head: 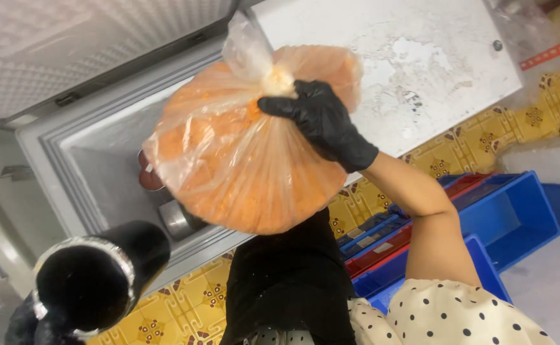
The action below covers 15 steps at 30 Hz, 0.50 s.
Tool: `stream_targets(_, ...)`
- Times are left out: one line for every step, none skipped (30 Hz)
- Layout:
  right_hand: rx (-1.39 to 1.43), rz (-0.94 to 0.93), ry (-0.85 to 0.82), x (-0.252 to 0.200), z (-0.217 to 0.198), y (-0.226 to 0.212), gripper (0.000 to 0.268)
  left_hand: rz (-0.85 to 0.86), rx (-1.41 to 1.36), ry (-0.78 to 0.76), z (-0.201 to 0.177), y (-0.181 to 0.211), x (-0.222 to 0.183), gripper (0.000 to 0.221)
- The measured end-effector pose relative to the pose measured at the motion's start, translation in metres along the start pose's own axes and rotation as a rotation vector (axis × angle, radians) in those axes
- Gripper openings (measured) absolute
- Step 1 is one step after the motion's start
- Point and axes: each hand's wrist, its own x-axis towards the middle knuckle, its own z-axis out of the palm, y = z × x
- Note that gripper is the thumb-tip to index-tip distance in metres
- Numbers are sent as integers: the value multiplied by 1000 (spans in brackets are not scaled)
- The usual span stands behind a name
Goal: Applying orange toppings to pastries and refilling the topping container from a bulk storage bag in a freezer.
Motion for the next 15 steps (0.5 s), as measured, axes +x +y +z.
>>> stream_targets(-91, -15, 52, -9, -25, 13, 25, 4, -18, -36, 25, -52, -10, 41)
stream_targets(-98, 2, 64, -20, -49, 27, 25, 6, -33, -76, 71, -61, -7, 40)
stream_targets(-279, -57, 123, -30, -73, 43, 31, 7, -48, -116, 119, -69, -8, 40)
stream_targets(-464, -118, 172, -40, -100, 60, 36, 6, -68, -153, 171, -76, -15, 39)
stream_targets(-474, -101, 176, -49, -121, 77, 36, -3, -70, -172, 213, -82, -18, 39)
stream_targets(-459, -18, 184, -58, -148, 94, 37, -90, -87, -209, 260, -87, -25, 31)
stream_targets(-443, 65, 194, -66, -176, 111, 38, -177, -103, -247, 308, -92, -32, 22)
stream_targets(-452, 67, 191, -71, -199, 132, 38, -180, -111, -251, 359, -99, -34, 22)
stream_targets(-489, 53, 195, -75, -220, 152, 38, -261, -2, -271, 409, -106, -35, 23)
stream_targets(-516, 38, 194, -79, -235, 170, 39, -345, 113, -284, 451, -112, -39, 26)
stream_targets(-514, 39, 186, -83, -250, 185, 39, -351, 111, -280, 490, -115, -40, 26)
stream_targets(139, 387, 278, -85, -263, 199, 39, -385, 197, -340, 525, -116, -42, 31)
stream_targets(806, 719, 338, -86, -275, 212, 40, -419, 283, -401, 559, -117, -43, 37)
stream_targets(813, 725, 325, -103, -274, 263, 40, -428, 286, -390, 586, -116, -37, 37)
stream_targets(797, 536, 324, -119, -270, 313, 38, -364, 357, -459, 611, -115, -31, 40)
